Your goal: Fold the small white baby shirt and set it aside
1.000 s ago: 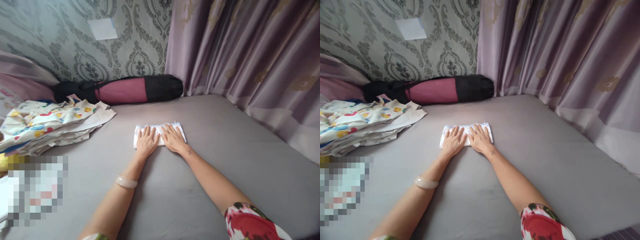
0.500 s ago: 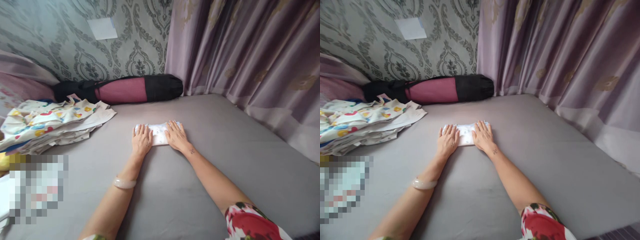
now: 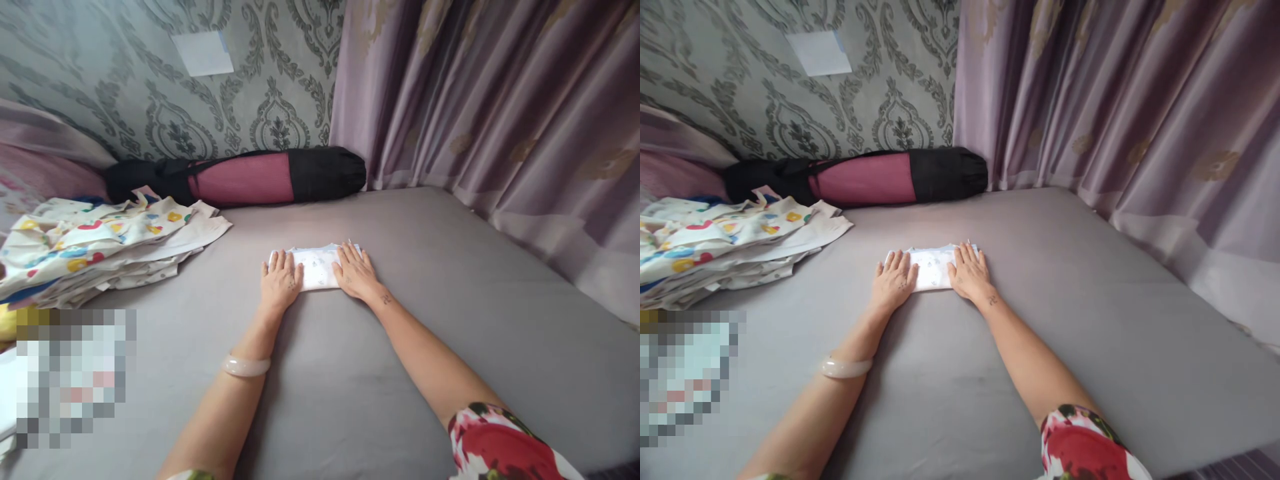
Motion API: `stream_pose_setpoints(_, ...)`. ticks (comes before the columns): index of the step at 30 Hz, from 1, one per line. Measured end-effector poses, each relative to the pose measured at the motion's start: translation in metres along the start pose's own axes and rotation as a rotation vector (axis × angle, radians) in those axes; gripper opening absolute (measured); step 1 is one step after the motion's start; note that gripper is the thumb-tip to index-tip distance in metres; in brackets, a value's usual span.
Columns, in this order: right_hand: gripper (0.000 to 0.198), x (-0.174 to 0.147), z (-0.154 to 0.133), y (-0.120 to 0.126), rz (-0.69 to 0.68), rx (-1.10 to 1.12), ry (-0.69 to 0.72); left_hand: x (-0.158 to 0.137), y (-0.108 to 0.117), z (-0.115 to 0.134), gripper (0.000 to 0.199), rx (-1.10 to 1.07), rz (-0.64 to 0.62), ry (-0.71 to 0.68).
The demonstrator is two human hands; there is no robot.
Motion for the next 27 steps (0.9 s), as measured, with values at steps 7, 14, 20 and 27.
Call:
stream_pose_setpoints(7,0.061,0.003,0.01,0.01,0.072,-0.013,-0.074,0.0,0.005,-0.011,0.052,-0.065,0.039,0.078)
stream_pose_setpoints(14,0.062,0.005,0.022,0.017,0.101,-0.005,-0.149,0.002,0.016,-0.028,0.056,-0.097,0.128,0.162)
stream_pose_setpoints(20,0.065,0.006,0.03,0.004,0.034,0.0,-0.188,0.002,0.001,-0.022,0.056,-0.117,-0.095,0.081)
stream_pose_setpoints(27,0.065,0.006,0.031,0.003,0.033,0.022,-0.179,0.002,-0.001,-0.023,0.056,-0.117,-0.097,0.077)
Point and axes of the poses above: each hand's wrist, its own x-axis towards the middle knuckle, its own y-axis out of the back of the hand, z = x × y, the point moved 7 cm from there along x, towards the middle knuckle, and after that the axes turned 13 degrees about x, right-handed, at the moved point
